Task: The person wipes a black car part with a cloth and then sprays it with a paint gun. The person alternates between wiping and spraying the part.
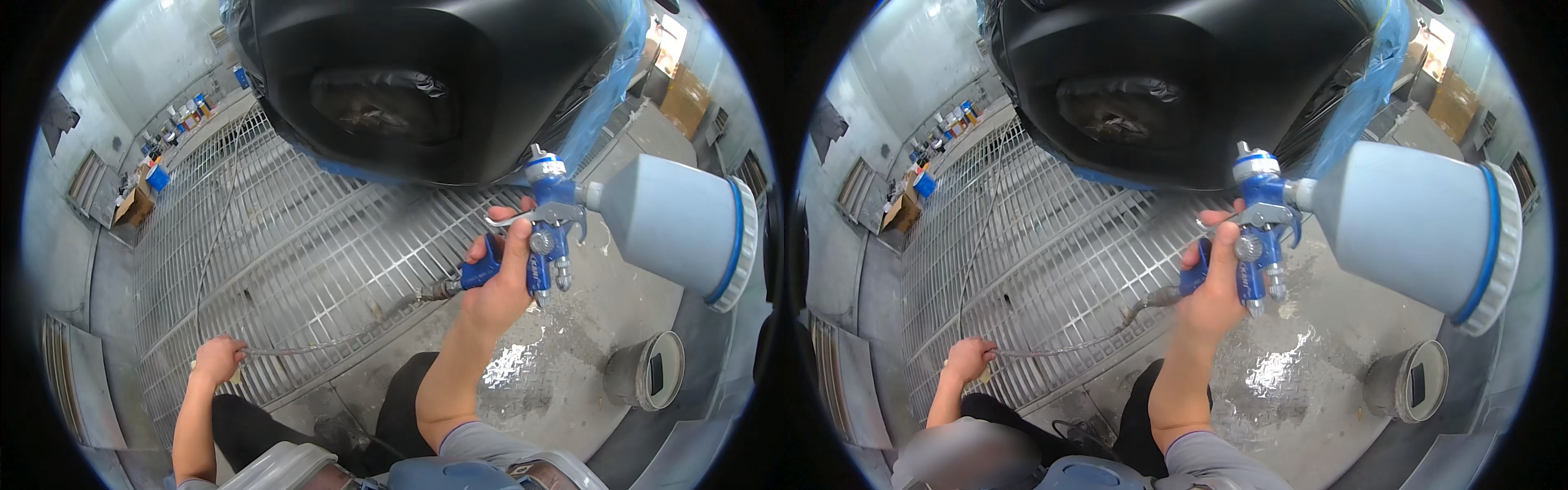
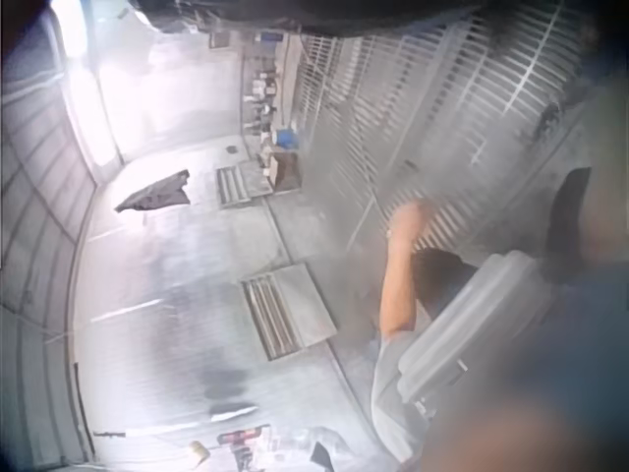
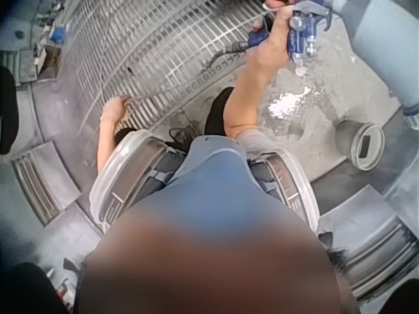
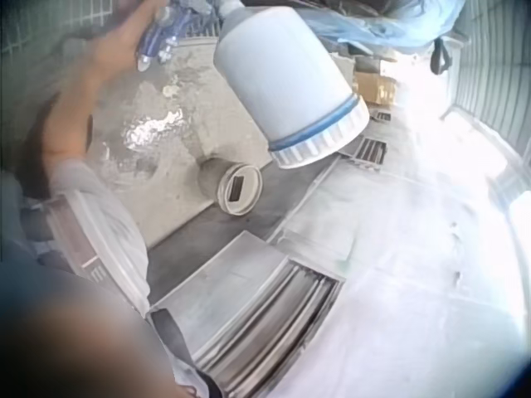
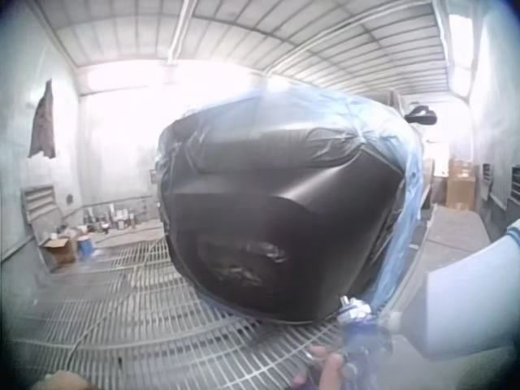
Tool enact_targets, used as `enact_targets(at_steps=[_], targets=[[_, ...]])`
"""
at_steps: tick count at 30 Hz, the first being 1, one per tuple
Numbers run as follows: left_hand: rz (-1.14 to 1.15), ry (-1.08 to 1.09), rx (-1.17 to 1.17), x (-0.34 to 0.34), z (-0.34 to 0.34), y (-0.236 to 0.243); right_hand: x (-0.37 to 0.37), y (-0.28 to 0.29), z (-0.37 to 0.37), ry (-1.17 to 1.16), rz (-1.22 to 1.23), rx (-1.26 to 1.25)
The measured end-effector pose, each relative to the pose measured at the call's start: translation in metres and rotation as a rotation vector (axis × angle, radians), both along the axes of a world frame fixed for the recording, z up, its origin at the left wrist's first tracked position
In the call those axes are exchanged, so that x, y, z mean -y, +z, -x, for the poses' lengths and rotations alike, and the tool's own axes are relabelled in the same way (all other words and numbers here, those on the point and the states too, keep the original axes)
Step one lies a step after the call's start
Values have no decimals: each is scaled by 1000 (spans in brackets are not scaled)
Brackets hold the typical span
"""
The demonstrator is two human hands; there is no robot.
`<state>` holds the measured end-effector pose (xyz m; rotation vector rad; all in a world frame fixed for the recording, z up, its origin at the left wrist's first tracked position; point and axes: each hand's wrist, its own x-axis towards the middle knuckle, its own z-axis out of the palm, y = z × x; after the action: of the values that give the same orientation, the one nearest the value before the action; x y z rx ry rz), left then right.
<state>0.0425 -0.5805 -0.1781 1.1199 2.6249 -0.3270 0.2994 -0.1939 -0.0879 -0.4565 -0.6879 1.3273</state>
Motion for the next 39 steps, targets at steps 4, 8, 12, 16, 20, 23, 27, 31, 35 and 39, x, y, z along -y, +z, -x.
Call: enact_targets(at_steps=[4,8,12,16,20,23,27,31,35,39], targets=[[-90,8,19,-4,-11,-6,-2,2,-16,-94,-38,38],[-306,-69,-14,-5,-24,-34,-5,4,-35,-140,-34,89],[-636,340,879,-8,-28,-49,-5,5,-50,-226,-11,192],[-331,296,1510,14,-37,-60,-9,1,-67,-249,-5,274],[-492,504,2105,43,-10,-140,6,-2,-58,-70,-47,317],[-560,834,2417,24,-9,-152,41,7,-39,90,-150,443],[-454,795,2496,23,14,-166,52,11,-32,-26,-135,415],[-452,824,2565,16,29,-178,91,-11,-13,59,-213,713],[-386,791,2682,29,47,-196,85,2,-10,107,-79,375],[-414,812,2628,23,52,-192,95,-27,-7,159,-54,518]])
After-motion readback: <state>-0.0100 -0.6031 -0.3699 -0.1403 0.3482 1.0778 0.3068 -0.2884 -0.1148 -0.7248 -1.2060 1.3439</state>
